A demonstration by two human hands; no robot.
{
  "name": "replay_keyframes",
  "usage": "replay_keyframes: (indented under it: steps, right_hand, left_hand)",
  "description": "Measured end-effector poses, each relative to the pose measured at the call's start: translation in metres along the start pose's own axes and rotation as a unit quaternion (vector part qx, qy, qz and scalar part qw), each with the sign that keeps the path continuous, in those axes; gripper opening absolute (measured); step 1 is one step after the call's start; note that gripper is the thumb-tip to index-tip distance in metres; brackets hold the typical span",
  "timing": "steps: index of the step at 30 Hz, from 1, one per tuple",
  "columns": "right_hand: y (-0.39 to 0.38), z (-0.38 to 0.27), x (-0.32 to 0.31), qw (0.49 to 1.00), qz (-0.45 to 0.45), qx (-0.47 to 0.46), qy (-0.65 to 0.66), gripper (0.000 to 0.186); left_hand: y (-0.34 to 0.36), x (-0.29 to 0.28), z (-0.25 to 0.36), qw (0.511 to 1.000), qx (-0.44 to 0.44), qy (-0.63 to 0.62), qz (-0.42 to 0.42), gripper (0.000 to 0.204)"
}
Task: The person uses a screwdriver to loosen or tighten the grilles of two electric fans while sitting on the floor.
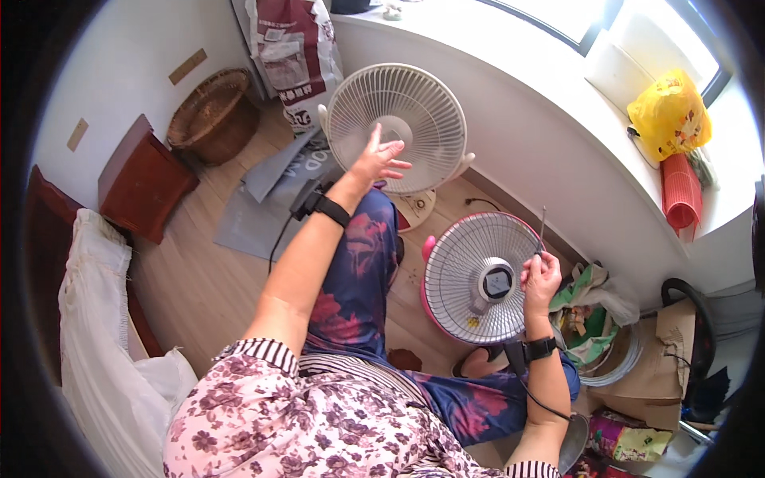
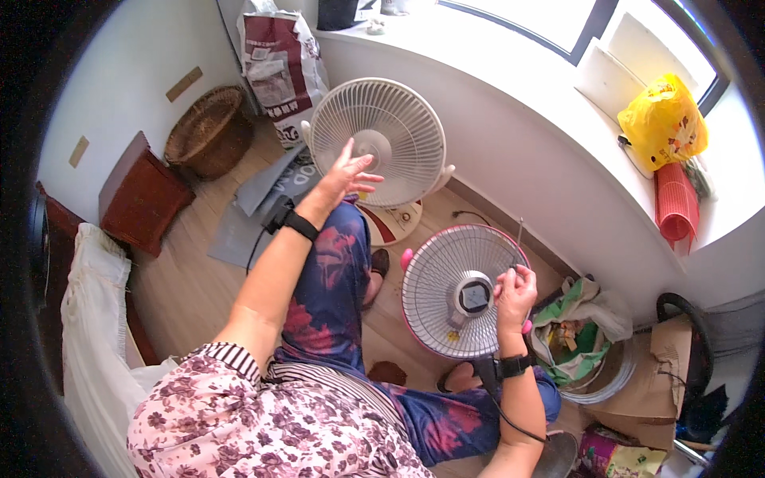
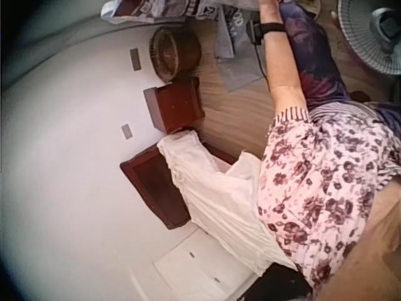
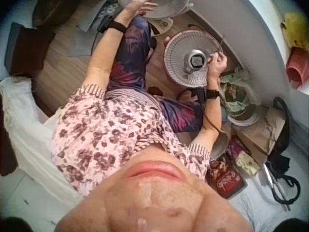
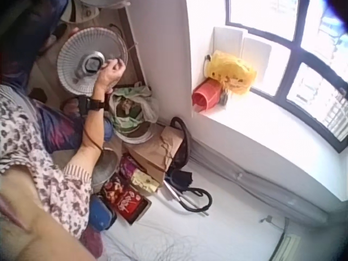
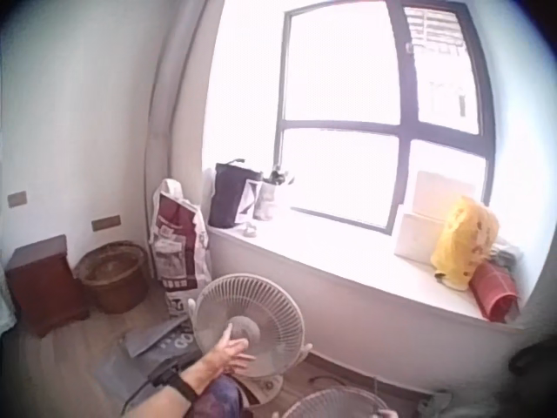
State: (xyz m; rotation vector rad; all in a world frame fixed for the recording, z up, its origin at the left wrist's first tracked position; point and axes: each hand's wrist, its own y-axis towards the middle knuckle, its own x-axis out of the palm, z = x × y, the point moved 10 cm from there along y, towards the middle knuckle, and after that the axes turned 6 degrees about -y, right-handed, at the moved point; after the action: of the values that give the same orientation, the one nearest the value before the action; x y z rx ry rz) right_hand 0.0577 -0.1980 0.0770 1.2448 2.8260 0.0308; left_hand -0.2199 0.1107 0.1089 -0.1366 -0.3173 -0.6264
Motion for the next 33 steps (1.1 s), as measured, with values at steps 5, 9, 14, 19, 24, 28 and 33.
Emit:
replay_keyframes:
  steps: [5, 9, 14, 19, 24, 28, 33]
  right_hand:
    - [-0.001, -0.005, 0.007, 1.0, -0.013, -0.011, 0.01, 0.019]
    - [-0.001, -0.004, 0.006, 1.0, -0.012, -0.01, 0.006, 0.018]
    - [-0.004, -0.005, 0.007, 1.0, -0.012, -0.001, 0.017, 0.017]
    - [-0.003, -0.008, -0.001, 1.0, -0.008, -0.016, 0.022, 0.018]
    - [-0.003, -0.013, 0.0, 1.0, -0.008, -0.024, 0.016, 0.018]
    - [-0.003, -0.014, 0.005, 0.999, -0.015, -0.029, 0.022, 0.018]
    - [-0.005, -0.014, -0.005, 1.0, 0.0, -0.023, 0.019, 0.018]
  left_hand:
    - [-0.003, 0.0, 0.007, 0.996, 0.048, 0.038, -0.059, 0.06]
    - [-0.008, 0.032, -0.019, 0.949, -0.018, 0.261, -0.174, 0.026]
    - [-0.011, 0.038, -0.022, 0.908, -0.011, 0.385, -0.163, 0.016]
    - [-0.01, 0.046, -0.016, 0.904, 0.013, 0.398, -0.158, 0.015]
    - [-0.002, 0.033, -0.023, 0.903, 0.01, 0.399, -0.158, 0.015]
    - [0.0, 0.031, -0.007, 0.952, 0.08, 0.242, -0.168, 0.018]
    - [-0.013, 0.022, 0.024, 0.967, 0.011, -0.225, -0.123, 0.049]
